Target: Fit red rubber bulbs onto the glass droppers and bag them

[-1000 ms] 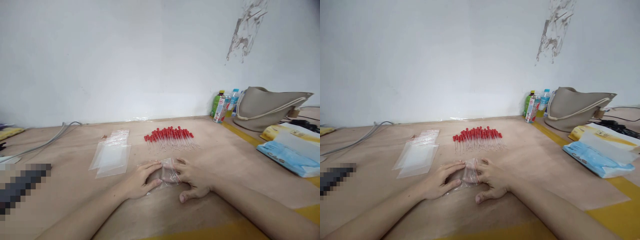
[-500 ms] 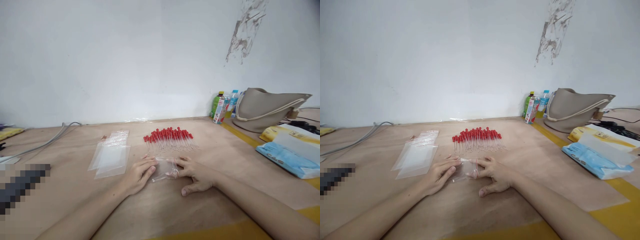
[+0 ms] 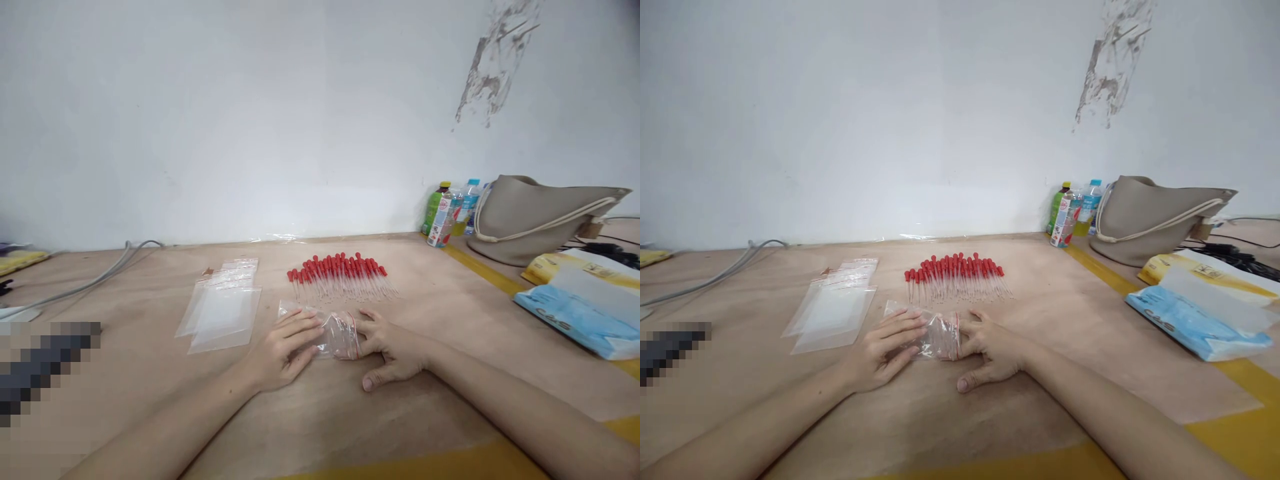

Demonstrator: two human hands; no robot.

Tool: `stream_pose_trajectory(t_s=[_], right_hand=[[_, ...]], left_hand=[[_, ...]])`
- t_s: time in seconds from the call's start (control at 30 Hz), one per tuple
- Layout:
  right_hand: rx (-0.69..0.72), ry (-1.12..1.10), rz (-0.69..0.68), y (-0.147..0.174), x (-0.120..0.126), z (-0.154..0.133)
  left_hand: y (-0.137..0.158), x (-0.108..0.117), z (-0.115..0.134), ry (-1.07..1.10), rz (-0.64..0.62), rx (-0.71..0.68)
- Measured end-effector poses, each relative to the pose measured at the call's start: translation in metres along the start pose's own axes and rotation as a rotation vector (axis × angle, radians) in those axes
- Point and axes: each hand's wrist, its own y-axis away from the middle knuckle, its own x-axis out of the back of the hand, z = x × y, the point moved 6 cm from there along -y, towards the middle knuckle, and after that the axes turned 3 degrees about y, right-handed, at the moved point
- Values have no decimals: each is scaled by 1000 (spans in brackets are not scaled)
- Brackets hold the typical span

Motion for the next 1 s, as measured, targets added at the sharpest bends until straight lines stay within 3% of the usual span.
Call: stream_pose_trajectory(t_s=[0.13,0.23,0.43,0.53,0.7,0.8,1.0], right_hand=[[4,-9,25,0,1,0],[-18,-28,90,3,3,4],[-130,-60,361,10,11,22],[-299,29,577,14,20,40],[-756,197,847,18,52,95],[-967,227,835,7,71,132],[-1090,80,845,-21,82,174]], left_hand=[[-2,-1,4,32,-50,-11],[-3,-6,1,110,-171,91],[1,-10,-10,129,-251,258],[1,-8,-11,134,-226,273],[-1,-6,-9,130,-232,280],[-2,-5,-7,147,-232,255],[2,-6,-9,162,-258,273]])
